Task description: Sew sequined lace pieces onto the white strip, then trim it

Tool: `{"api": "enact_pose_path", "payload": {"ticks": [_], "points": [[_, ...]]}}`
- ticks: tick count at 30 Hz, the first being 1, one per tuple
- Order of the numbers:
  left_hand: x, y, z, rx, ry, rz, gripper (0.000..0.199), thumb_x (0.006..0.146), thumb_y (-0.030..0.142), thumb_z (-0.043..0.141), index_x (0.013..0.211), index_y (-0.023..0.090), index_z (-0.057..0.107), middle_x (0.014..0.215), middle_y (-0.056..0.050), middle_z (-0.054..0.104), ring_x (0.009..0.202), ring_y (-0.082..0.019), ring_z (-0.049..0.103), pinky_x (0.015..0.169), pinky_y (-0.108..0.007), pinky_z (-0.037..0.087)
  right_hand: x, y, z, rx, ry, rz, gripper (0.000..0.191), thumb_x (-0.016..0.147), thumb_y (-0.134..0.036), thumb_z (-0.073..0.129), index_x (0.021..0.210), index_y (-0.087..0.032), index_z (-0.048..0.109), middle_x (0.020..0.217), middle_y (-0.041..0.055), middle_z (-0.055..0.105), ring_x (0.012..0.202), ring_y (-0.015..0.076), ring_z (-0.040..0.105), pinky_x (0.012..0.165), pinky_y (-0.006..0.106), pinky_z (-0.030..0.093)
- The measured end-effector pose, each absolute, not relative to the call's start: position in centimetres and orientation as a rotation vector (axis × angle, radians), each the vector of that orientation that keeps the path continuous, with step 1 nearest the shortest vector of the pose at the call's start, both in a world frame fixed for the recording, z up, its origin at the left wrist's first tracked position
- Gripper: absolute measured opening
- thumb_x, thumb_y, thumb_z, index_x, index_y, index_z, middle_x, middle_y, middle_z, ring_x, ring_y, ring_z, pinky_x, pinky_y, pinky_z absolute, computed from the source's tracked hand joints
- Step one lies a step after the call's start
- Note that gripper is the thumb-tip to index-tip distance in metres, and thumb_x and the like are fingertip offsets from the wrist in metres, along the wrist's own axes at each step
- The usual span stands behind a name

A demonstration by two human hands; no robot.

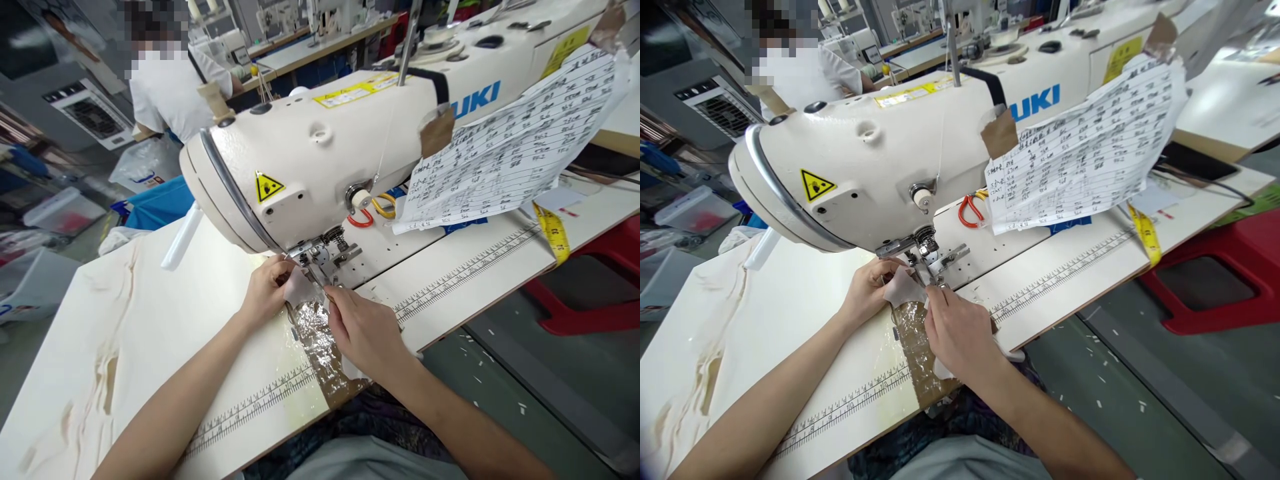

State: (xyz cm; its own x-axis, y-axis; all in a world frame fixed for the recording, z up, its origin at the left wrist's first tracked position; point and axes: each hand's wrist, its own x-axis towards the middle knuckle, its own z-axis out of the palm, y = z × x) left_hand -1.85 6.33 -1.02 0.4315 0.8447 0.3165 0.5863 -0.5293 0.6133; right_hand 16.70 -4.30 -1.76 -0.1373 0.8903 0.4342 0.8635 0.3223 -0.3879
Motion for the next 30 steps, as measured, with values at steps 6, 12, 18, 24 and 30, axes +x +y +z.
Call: {"api": "enact_pose_path", "payload": {"ticks": [6, 12, 18, 24, 30], "points": [[-1.81, 6.28, -1.07, 2.274, 1.237, 0.843, 0.021, 0.088, 0.035, 0.058, 0.075, 0.020, 0.066, 0.086, -0.006, 0.071, 0.080, -0.019, 0.066, 0.070, -0.030, 0.053, 16.67, -4.20, -1.77, -1.521, -1.978, 0.055, 0.029, 0.098, -0.017, 0.041, 0.112, -0.012, 0.066, 0.086, 0.0046, 0.076, 0.058, 0.0124, 0.066, 0.046, 0.023, 0.037], [-1.52, 6.14, -1.10, 2.302, 1.273, 0.852, 0.022, 0.088, 0.035, 0.057, 0.075, 0.020, 0.064, 0.083, -0.005, 0.070, 0.075, -0.017, 0.064, 0.064, -0.028, 0.051, 16.53, -3.99, -1.45, -1.580, -2.042, 0.074, 0.030, 0.099, -0.019, 0.043, 0.117, -0.014, 0.066, 0.088, 0.0047, 0.077, 0.057, 0.0114, 0.065, 0.045, 0.024, 0.035], [-1.19, 6.09, -0.85, 2.351, 1.315, 0.795, 0.018, 0.087, 0.035, 0.055, 0.078, 0.021, 0.064, 0.081, -0.003, 0.069, 0.072, -0.016, 0.062, 0.063, -0.028, 0.049, 16.49, -3.99, -1.32, -1.623, -2.087, 0.053, 0.029, 0.100, -0.018, 0.043, 0.119, -0.015, 0.065, 0.087, 0.0045, 0.076, 0.060, 0.0121, 0.066, 0.047, 0.025, 0.035], [-1.24, 6.32, -1.22, 2.396, 1.325, 0.779, 0.021, 0.088, 0.035, 0.052, 0.082, 0.020, 0.065, 0.080, -0.004, 0.068, 0.073, -0.017, 0.061, 0.064, -0.029, 0.048, 16.54, -4.06, -1.48, -1.603, -2.090, 0.001, 0.028, 0.100, -0.018, 0.044, 0.120, -0.014, 0.064, 0.087, 0.0049, 0.075, 0.060, 0.0124, 0.066, 0.049, 0.024, 0.036], [-1.22, 6.36, -1.10, 2.311, 1.330, 0.762, 0.022, 0.087, 0.037, 0.053, 0.078, 0.020, 0.064, 0.079, -0.004, 0.068, 0.071, -0.017, 0.061, 0.063, -0.029, 0.048, 16.45, -4.09, -1.60, -1.602, -2.082, -0.026, 0.028, 0.099, -0.018, 0.044, 0.119, -0.014, 0.064, 0.086, 0.0039, 0.075, 0.058, 0.0123, 0.065, 0.047, 0.024, 0.036]]}}
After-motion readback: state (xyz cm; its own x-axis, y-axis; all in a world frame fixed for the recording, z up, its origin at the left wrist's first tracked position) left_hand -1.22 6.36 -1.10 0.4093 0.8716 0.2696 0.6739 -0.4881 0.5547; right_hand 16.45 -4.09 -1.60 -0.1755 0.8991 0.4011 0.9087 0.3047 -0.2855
